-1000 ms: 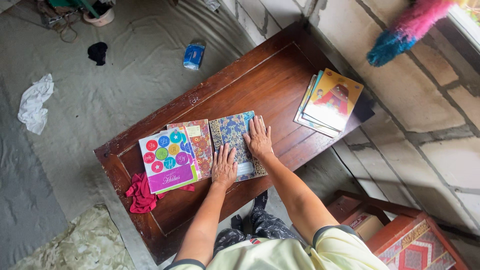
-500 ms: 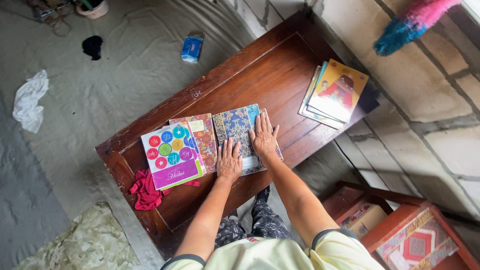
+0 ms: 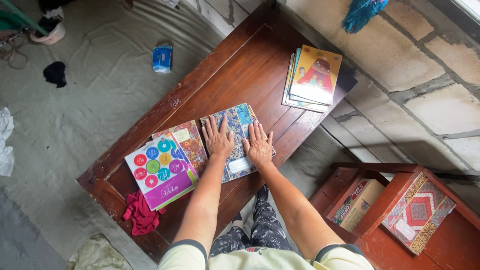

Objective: The person picks up books one by one from a wooden table and places them onto a red wooden shelf. The person handles several different books, including children's books and patterned hardcover books, moving them from the table to the shelf.

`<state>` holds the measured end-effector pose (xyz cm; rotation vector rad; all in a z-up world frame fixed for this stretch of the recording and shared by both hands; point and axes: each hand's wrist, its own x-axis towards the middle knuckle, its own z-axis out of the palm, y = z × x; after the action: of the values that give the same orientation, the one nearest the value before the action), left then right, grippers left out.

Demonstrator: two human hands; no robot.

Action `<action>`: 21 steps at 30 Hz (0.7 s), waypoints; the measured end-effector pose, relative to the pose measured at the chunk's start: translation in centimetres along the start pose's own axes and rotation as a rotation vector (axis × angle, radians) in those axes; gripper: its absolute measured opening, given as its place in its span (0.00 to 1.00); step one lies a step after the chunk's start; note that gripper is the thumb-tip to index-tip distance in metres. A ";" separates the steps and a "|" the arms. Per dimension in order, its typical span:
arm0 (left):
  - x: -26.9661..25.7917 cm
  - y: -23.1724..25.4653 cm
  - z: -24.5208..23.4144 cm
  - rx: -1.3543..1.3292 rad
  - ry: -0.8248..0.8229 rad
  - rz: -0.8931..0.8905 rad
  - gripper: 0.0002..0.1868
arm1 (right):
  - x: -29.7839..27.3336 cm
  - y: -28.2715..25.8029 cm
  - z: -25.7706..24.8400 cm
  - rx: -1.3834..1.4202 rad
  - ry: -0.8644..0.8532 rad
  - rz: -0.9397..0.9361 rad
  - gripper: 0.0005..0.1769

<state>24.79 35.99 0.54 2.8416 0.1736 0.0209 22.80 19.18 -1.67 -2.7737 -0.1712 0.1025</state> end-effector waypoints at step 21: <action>-6.1 -0.7 1.0 -0.086 -0.040 0.050 0.32 | 0.2 -0.2 0.1 -0.017 0.001 0.022 0.36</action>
<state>18.64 35.63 -0.60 2.7574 0.0916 -0.0170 22.92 19.47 -1.69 -2.7929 -0.1421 0.1059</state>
